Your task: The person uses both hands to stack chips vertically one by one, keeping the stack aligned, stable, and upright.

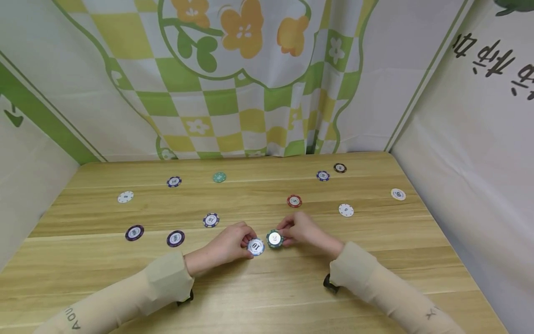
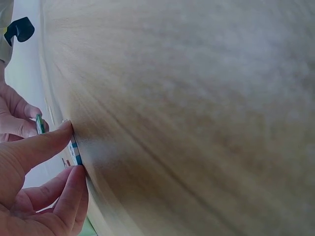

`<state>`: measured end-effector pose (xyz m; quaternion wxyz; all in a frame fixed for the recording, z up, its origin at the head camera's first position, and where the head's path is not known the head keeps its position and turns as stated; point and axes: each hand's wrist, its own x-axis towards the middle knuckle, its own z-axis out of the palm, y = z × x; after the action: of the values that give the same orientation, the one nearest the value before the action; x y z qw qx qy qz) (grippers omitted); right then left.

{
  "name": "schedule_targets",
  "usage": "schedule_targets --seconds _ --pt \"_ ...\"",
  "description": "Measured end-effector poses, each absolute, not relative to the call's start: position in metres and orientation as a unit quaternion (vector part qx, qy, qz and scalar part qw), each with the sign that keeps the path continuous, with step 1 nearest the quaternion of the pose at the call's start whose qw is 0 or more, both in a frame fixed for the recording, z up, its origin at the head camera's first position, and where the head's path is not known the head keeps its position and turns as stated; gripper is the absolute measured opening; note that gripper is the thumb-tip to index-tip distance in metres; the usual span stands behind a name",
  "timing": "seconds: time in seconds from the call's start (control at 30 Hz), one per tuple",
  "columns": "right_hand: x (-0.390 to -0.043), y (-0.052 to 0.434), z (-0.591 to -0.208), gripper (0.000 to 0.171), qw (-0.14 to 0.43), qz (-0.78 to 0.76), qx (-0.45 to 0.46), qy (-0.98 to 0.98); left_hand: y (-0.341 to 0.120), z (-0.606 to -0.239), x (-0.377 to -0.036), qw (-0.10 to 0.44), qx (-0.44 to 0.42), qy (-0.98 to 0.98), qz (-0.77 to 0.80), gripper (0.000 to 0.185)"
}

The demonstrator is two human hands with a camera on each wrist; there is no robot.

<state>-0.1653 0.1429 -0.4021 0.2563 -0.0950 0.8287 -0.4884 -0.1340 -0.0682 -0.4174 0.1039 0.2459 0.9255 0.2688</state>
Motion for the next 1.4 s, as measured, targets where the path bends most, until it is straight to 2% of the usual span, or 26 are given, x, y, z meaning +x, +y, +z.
schedule_targets --seconds 0.33,0.73,1.4 --pt "-0.163 0.128 -0.408 0.016 0.271 -0.491 -0.077 0.824 -0.069 -0.416 -0.134 0.106 0.246 0.925 0.269 0.034" --pt "-0.157 0.114 -0.414 0.012 0.261 -0.512 -0.049 0.817 -0.069 -0.415 -0.134 0.106 0.248 0.925 0.266 0.035" --pt "-0.150 0.105 -0.413 0.014 0.248 -0.503 -0.097 0.823 -0.068 -0.416 -0.134 0.110 0.244 0.923 0.276 0.034"
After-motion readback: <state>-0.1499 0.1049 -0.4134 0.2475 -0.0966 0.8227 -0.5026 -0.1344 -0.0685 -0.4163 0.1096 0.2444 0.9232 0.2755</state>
